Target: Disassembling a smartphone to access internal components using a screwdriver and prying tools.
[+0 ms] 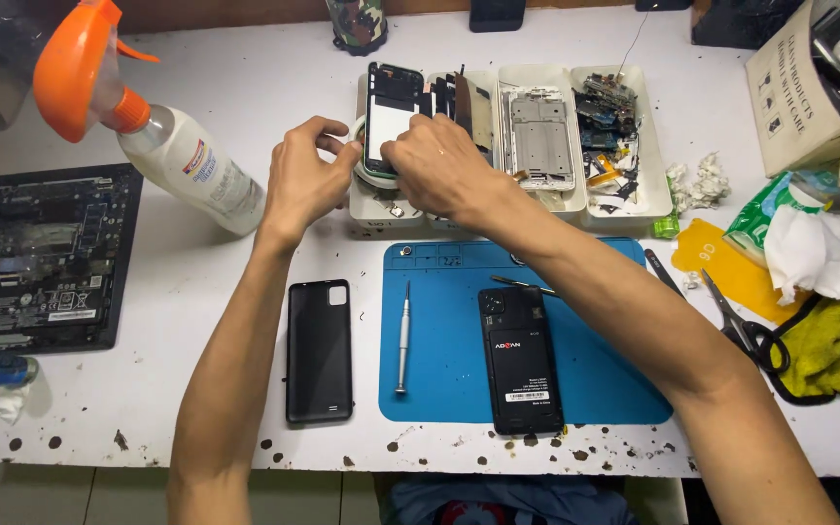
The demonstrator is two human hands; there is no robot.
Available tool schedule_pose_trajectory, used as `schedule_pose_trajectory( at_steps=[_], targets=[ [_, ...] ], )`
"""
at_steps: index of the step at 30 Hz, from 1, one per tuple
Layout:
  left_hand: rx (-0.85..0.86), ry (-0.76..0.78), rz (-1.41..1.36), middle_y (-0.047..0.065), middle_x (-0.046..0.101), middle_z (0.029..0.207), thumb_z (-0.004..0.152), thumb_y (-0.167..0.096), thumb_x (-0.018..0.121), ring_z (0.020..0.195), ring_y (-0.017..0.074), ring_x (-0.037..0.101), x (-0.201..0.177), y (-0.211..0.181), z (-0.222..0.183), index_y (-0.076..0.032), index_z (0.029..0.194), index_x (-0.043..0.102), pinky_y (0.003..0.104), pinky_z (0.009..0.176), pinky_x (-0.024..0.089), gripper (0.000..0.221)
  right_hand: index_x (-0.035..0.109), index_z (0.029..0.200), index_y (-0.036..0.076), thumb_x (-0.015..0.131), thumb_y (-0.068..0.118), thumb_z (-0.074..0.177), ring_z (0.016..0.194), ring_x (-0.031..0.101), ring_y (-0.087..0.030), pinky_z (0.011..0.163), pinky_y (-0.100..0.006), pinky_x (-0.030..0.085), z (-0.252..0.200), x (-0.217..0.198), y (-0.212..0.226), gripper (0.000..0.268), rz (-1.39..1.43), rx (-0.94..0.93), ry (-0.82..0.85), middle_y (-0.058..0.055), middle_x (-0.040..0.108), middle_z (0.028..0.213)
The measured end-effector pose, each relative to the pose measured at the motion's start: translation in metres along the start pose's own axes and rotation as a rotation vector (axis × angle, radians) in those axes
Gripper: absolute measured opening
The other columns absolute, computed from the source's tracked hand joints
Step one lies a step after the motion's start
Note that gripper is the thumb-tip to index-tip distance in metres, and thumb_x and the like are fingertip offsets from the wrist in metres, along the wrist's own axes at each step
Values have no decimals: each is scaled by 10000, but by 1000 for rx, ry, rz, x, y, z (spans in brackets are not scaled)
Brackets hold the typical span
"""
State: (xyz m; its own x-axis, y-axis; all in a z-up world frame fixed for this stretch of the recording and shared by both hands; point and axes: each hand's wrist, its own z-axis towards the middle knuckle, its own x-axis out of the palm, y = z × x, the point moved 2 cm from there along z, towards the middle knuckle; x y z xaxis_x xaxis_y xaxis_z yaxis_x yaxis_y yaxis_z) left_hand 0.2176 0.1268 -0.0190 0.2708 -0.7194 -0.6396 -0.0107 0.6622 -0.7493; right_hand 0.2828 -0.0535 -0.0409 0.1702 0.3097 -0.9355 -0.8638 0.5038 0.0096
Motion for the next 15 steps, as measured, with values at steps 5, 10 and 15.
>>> schedule_pose_trajectory(
  at_steps=[5, 10, 15],
  targets=[
    [-72, 15, -65, 161, 726, 874, 851, -142, 699, 412, 215, 673, 0, -8, -5, 33, 1188, 642, 321, 371, 535, 384, 798, 908, 80, 808, 64, 771, 773, 711, -277, 735, -405, 570, -4, -11, 2, 138, 31, 5, -13, -84, 746, 725],
    [-131, 10, -93, 139, 730, 833, 813, -78, 671, 462, 200, 695, 0, -4, -2, 68, 1209, 595, 315, 417, 596, 429, 786, 919, 62, 766, 55, 835, 814, 724, -313, 766, -430, 582, -2, -27, -6, 87, 151, 43, 0, -112, 753, 765],
    [-168, -94, -501, 209, 666, 881, 781, -49, 678, 696, 266, 765, -12, -14, -9, 101, 1166, 596, 438, 588, 706, 422, 752, 921, 40, 750, 58, 851, 819, 727, -366, 746, -493, 595, -4, -32, -10, 72, 302, 107, 3, -137, 748, 778]
  ],
)
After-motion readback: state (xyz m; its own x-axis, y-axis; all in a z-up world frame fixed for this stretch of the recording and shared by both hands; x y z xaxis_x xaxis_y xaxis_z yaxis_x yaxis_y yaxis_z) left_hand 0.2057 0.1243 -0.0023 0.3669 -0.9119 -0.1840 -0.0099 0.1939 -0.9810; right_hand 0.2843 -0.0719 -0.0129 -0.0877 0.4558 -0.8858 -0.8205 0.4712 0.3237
